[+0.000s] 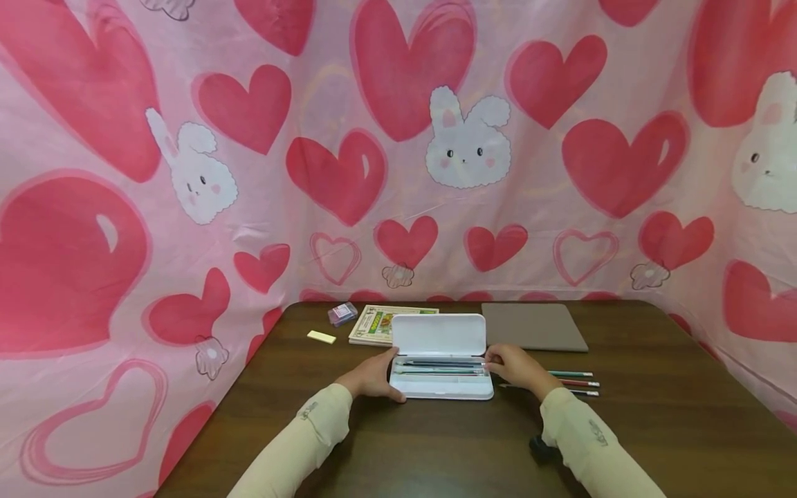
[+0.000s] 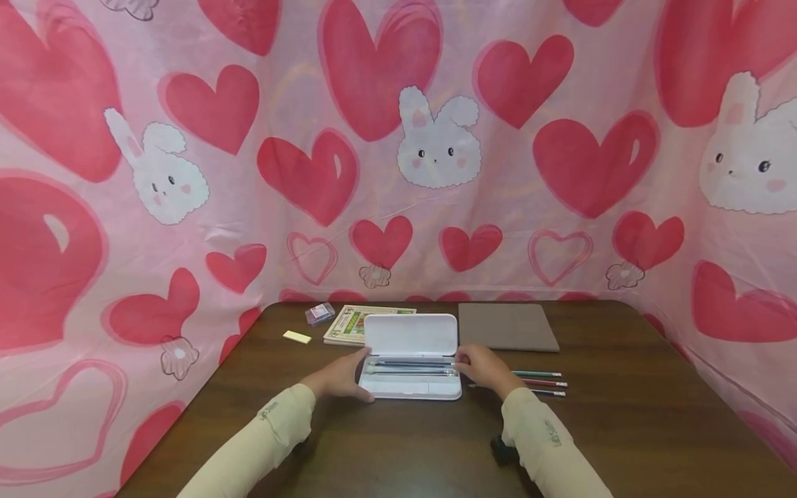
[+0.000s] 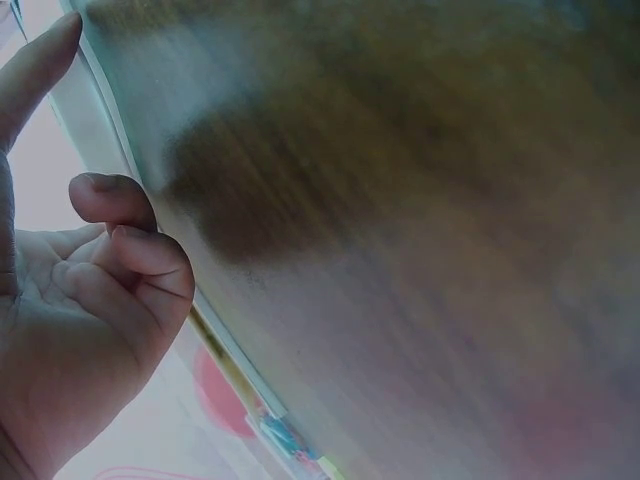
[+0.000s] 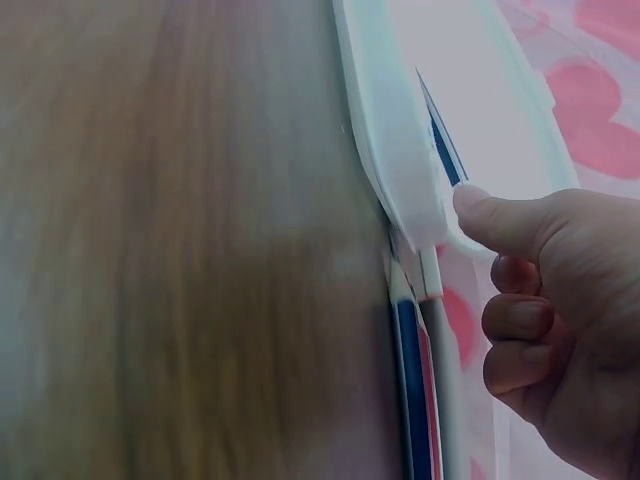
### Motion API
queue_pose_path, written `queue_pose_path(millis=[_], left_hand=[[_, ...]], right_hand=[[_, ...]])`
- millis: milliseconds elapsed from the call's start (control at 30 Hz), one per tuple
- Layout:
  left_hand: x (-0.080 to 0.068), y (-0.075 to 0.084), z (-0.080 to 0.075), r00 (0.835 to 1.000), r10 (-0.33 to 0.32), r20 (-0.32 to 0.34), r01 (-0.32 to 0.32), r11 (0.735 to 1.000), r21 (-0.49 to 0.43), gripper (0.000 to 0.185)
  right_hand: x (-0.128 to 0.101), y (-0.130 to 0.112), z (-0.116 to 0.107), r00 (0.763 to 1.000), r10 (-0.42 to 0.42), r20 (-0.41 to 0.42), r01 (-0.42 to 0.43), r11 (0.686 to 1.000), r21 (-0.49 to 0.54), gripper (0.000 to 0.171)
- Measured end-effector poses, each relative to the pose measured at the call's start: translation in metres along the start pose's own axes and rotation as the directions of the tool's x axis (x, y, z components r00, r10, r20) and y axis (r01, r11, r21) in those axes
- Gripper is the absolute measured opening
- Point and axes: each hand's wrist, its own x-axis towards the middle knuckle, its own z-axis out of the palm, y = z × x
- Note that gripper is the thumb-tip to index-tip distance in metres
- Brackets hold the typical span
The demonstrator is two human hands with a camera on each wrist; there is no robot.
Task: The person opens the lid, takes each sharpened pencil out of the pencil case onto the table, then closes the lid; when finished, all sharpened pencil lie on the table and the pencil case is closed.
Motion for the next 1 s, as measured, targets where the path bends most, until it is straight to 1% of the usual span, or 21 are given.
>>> queue_pose_path(millis=[67,233,400,633,867,1000], left_hand=[[0.001,0.000,0.000,1.000,0.002,-0.002,-0.002,1.000,-0.001,0.107],[0.001,-0.001,-0.002,1.000,-0.002,-0.005,0.002,1.000,-0.005,0.108],[0.001,-0.001,-0.002,1.000,-0.008,-0.001,0.008,1.000,-0.014,0.107],[0.000,-0.001,-0.002,1.000,0.008,-0.003,-0.008,1.000,-0.012,0.106],[0.001,-0.002,-0.001,1.000,-0.006,0.005,0.006,1.000,-0.017,0.107],[0.000,-0.001,0.000,1.000,-0.014,0.012,0.014,1.000,-0.017,0.106]], right_hand=[[-0.003,0.002,-0.004,1.000,-0.007,-0.015,0.007,1.000,-0.006,0.008],[-0.012,0.011,-0.014,0.999,-0.016,-0.047,0.017,1.000,0.019,0.010],[-0.022,0.021,-0.021,0.997,-0.005,-0.072,0.008,0.999,0.038,0.010],[-0.037,0.034,-0.031,0.994,-0.008,-0.113,0.013,0.999,0.042,0.009],[-0.053,0.043,-0.042,0.993,0.037,-0.113,-0.030,0.998,0.061,0.009],[-0.061,0.050,-0.045,0.991,0.047,-0.129,-0.039,0.997,0.065,0.008]])
